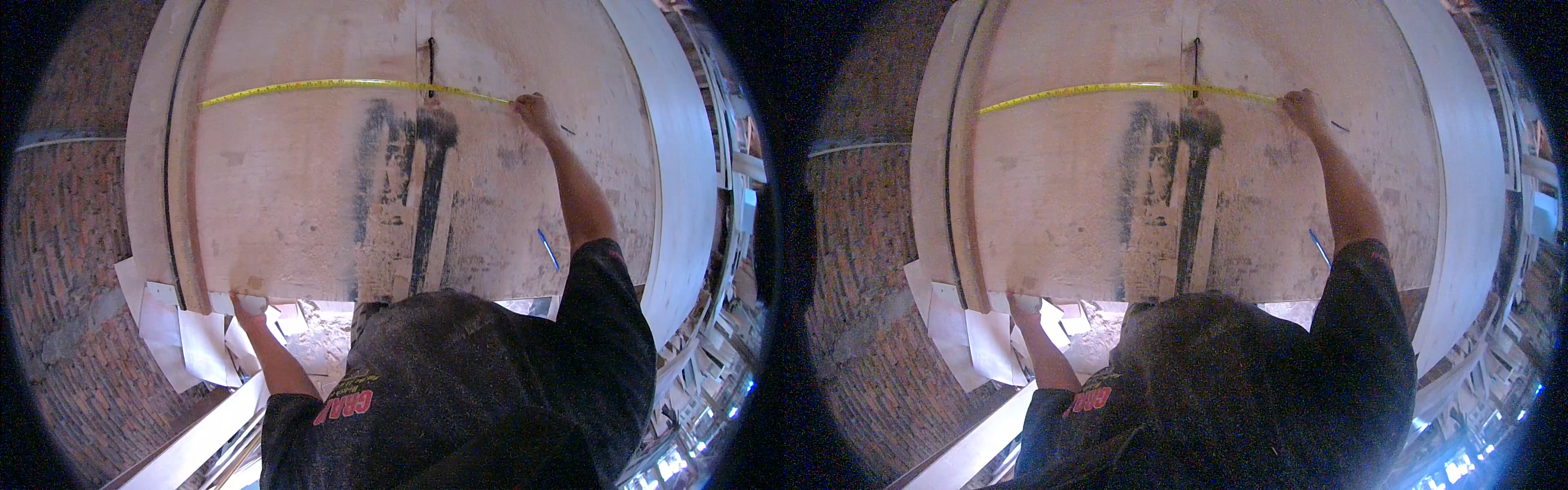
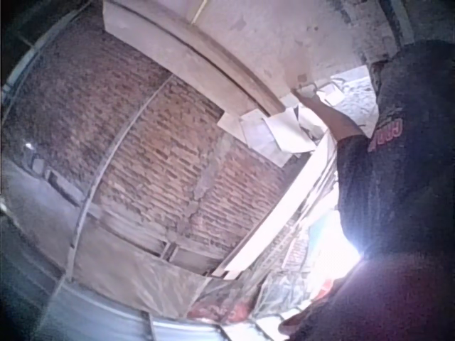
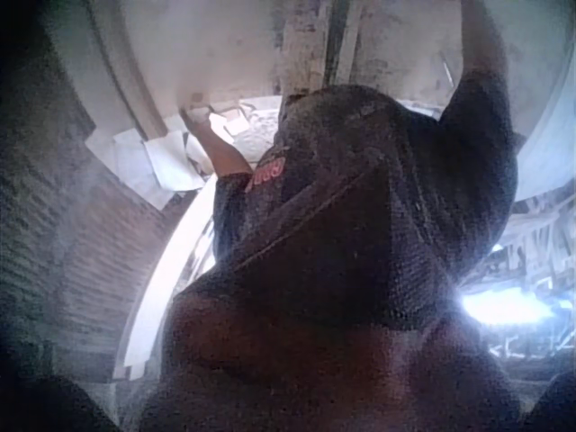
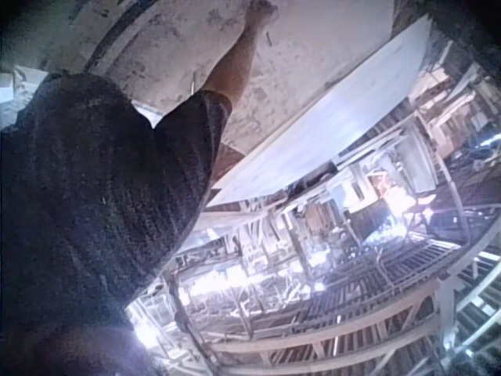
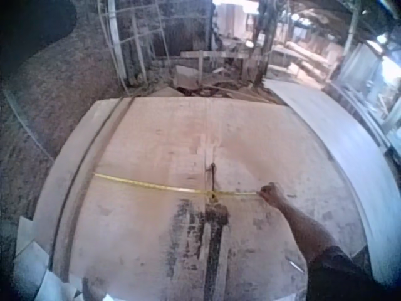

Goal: The person measures and marks a large sheet of plywood with a tape measure and pen. They then use a hammer to tap a wooden plank into place and reposition the plywood sheet.

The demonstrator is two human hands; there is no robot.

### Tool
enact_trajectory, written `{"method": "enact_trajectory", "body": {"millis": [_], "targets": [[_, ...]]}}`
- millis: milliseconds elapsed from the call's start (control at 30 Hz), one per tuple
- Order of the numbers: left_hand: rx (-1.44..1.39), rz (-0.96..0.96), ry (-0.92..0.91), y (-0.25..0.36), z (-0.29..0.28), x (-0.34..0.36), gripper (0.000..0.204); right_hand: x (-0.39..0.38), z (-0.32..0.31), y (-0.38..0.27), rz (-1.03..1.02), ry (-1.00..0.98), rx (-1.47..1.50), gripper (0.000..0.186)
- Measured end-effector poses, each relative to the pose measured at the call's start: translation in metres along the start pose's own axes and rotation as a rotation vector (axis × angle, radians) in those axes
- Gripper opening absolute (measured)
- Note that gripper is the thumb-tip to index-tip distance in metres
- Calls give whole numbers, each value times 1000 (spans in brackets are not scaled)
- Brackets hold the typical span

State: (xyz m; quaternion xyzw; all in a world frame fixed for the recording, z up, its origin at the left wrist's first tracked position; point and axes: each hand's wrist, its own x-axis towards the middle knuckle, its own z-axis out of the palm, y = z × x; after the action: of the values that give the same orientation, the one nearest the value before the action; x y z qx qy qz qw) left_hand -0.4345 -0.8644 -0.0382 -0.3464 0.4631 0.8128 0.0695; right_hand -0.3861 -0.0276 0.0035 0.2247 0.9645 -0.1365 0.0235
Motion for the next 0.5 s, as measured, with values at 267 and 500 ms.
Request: {"method": "enact_trajectory", "body": {"millis": [267, 500], "targets": [[-29, -1, -48, 9, -2, 4, 65, 1, -12, -33, -39, 8, -16, 27], [-12, 7, -25, 18, 8, 6, 59, 10, 2, -25, 1, 23, -10, 37]]}}
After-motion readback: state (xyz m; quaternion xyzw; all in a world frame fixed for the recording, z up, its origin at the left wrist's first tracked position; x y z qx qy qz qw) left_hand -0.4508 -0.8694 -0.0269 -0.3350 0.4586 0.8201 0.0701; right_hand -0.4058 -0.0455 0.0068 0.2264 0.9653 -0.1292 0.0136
